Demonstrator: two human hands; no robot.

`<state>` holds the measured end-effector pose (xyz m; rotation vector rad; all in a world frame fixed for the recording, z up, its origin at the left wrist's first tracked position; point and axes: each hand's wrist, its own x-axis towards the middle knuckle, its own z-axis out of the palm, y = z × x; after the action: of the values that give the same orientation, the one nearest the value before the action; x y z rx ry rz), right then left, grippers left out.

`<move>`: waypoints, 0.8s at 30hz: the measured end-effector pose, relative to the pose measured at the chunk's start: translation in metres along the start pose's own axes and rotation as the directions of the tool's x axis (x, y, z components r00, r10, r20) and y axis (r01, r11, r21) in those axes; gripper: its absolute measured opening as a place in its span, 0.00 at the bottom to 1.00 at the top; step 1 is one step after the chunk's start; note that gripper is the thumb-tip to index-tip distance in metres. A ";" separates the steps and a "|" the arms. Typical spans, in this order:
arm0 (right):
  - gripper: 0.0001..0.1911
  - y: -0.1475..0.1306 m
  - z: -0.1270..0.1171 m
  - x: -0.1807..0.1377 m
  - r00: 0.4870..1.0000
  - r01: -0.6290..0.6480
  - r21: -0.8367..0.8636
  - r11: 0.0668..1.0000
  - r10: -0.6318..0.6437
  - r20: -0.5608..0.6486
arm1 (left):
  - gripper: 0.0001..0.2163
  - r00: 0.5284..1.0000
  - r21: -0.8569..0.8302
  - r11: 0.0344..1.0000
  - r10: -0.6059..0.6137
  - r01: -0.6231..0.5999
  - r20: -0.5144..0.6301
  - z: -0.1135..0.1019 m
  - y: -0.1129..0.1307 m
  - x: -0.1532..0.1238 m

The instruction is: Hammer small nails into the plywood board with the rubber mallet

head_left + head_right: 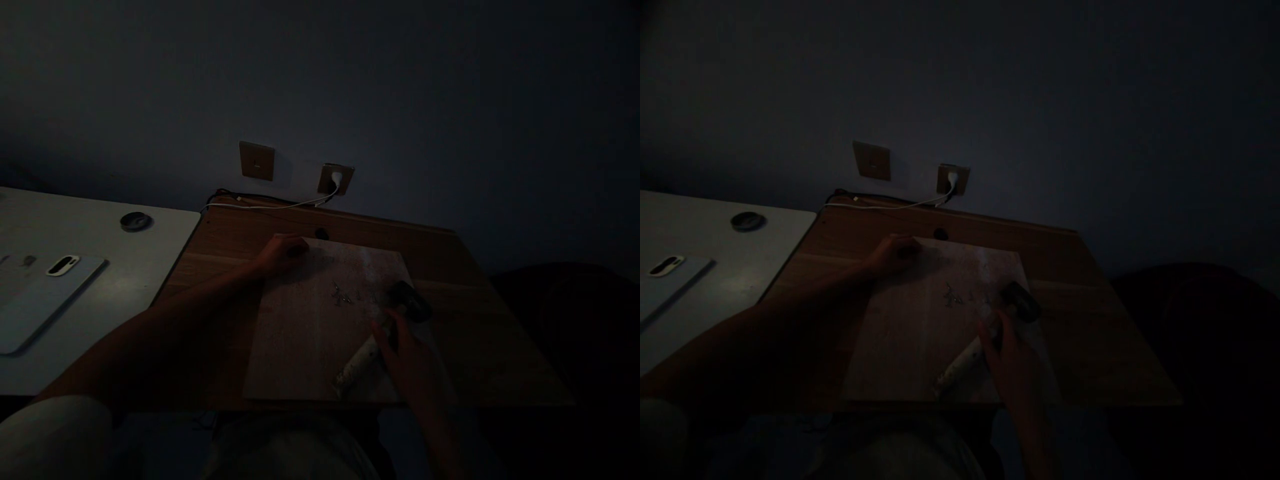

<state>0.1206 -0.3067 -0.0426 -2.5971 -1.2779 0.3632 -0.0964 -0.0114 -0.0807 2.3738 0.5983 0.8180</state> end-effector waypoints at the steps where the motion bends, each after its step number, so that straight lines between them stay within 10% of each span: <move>1: 0.37 0.000 0.001 0.000 1.000 0.006 -0.005 1.000 -0.006 -0.002 | 0.08 1.000 -0.003 1.000 -0.002 0.002 -0.002 0.000 0.000 0.000; 24: 0.36 -0.002 0.003 -0.001 0.999 0.011 0.083 0.996 -0.007 -0.047 | 0.08 1.000 0.020 1.000 -0.004 0.004 0.001 -0.001 0.003 0.001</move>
<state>0.1176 -0.3057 -0.0447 -2.5146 -1.2321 0.3447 -0.0958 -0.0124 -0.0780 2.3903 0.6128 0.8131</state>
